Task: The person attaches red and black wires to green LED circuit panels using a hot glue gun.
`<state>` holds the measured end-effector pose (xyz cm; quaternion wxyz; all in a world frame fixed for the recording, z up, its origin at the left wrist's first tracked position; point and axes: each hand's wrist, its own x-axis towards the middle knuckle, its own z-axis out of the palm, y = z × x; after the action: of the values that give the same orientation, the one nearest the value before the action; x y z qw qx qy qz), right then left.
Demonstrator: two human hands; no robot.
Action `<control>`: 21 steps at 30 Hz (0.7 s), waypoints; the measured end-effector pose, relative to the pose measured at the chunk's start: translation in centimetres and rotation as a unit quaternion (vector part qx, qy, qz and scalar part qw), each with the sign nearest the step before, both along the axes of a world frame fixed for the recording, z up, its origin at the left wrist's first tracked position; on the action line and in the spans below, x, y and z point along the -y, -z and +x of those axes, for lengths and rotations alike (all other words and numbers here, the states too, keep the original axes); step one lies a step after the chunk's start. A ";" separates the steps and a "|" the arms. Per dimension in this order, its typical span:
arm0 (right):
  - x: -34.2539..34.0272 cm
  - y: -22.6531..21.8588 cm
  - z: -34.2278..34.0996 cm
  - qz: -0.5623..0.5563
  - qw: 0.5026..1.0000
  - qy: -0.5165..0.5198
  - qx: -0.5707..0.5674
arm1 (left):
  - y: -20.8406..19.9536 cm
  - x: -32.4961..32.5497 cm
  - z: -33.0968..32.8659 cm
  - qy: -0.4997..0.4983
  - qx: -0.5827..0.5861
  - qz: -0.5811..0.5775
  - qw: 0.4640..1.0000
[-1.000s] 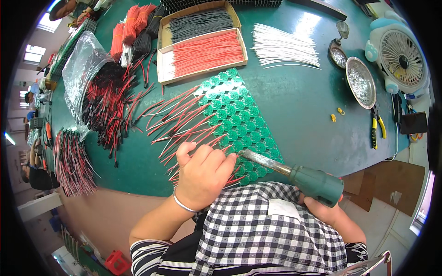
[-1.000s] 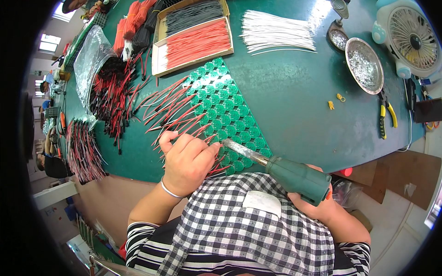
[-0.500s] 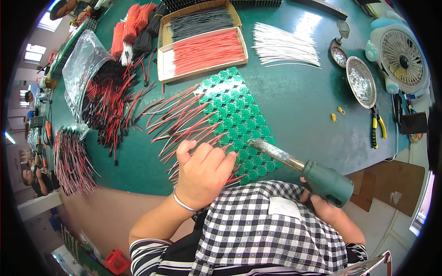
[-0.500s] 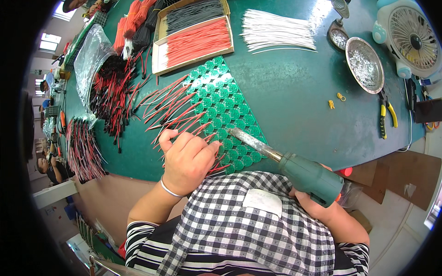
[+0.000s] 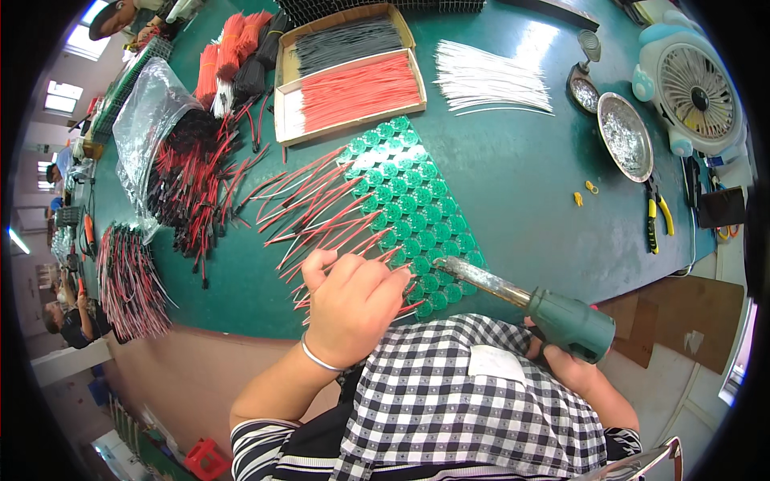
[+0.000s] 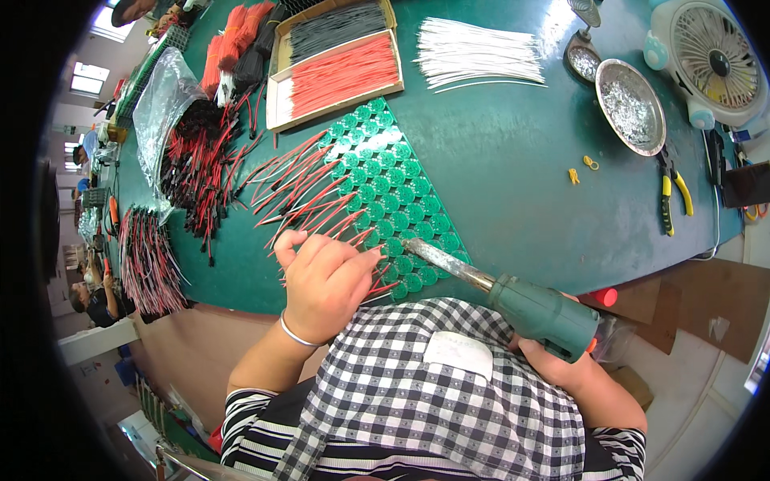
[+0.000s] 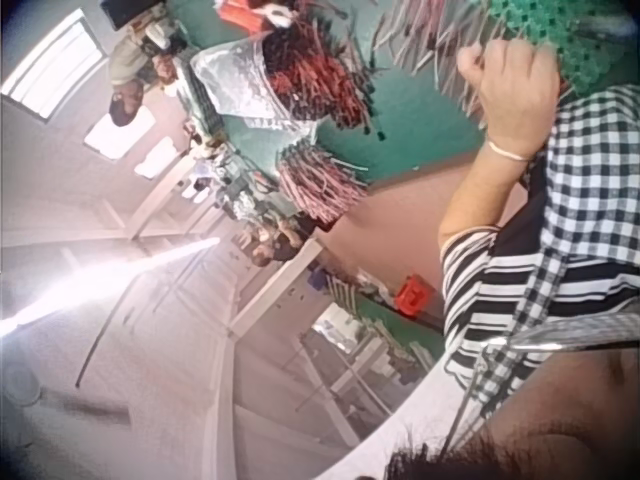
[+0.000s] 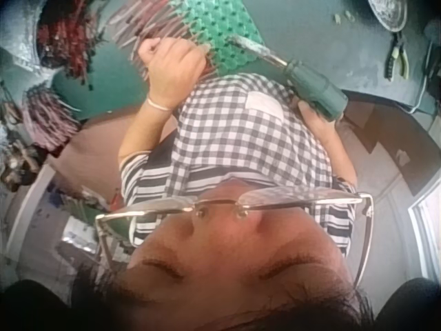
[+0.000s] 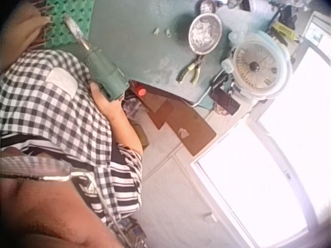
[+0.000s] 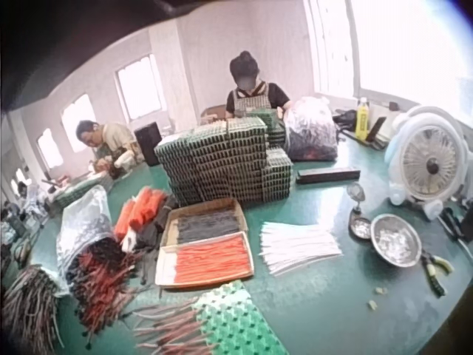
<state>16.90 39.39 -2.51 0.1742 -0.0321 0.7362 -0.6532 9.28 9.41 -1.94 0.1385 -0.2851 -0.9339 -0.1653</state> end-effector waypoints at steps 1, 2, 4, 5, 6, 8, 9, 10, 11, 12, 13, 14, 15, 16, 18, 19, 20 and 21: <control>-0.1 0.1 0.3 -0.012 1.000 0.003 -0.001 | 0.0 0.0 0.3 0.009 0.001 0.004 1.000; -0.2 0.2 0.5 -0.011 1.000 0.004 0.002 | 0.0 -0.1 0.6 0.010 0.004 0.004 1.000; -0.3 0.4 0.6 0.008 0.999 -0.010 -0.040 | 0.0 -0.1 0.9 0.015 0.003 -0.007 1.000; -0.2 0.2 0.7 0.008 0.999 -0.010 -0.038 | 0.1 -0.1 0.9 0.015 0.004 -0.007 1.000; -0.1 -0.2 0.7 0.014 1.000 0.004 0.001 | 0.3 -0.1 1.0 0.014 0.005 -0.006 1.000; 0.0 -0.3 0.9 0.021 0.999 0.019 0.040 | 0.5 -0.1 0.9 0.014 0.005 -0.005 1.000; -0.2 -0.1 1.1 0.043 0.998 0.017 0.047 | 0.5 -0.1 0.9 0.014 0.003 -0.006 1.000; -0.2 0.0 1.2 0.066 0.996 0.015 0.054 | 0.5 -0.2 0.9 0.014 0.002 -0.007 1.000; -0.2 0.0 1.2 0.067 0.996 0.016 0.054 | 0.6 -0.2 0.9 0.015 0.002 -0.006 1.000; -0.1 -0.1 1.1 0.053 0.997 0.013 0.062 | 0.6 -0.2 0.8 0.017 0.002 -0.008 1.000; 0.0 -0.2 0.9 0.038 0.997 0.010 0.071 | 0.6 -0.2 0.9 0.018 0.003 -0.010 1.000; -0.2 0.0 0.8 0.038 0.997 0.010 0.071 | 0.6 -0.2 0.9 0.018 0.003 -0.011 1.000; -0.4 0.2 0.6 0.054 0.998 -0.040 0.014 | 0.6 -0.1 0.9 0.018 0.004 -0.008 1.000; -0.6 0.4 0.5 0.071 0.993 -0.089 -0.042 | 0.6 -0.1 0.9 0.019 0.005 -0.004 1.000; -0.4 0.5 0.7 0.068 0.994 -0.073 -0.038 | 0.6 -0.2 0.8 0.019 0.006 -0.005 1.000; -0.3 0.6 0.7 0.065 0.996 -0.057 -0.033 | 0.6 -0.2 0.9 0.018 0.007 -0.006 1.000; -0.3 0.5 0.7 0.065 0.996 -0.057 -0.033 | 0.6 -0.2 0.8 0.018 0.007 -0.006 1.000; -0.2 0.4 0.5 0.067 0.995 -0.060 -0.034 | 0.5 -0.2 0.8 0.020 0.007 -0.005 1.000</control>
<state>17.44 39.62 -2.89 0.1899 -0.0865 0.7804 -0.5894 10.09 9.62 -2.47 0.1273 -0.3033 -0.9298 -0.1652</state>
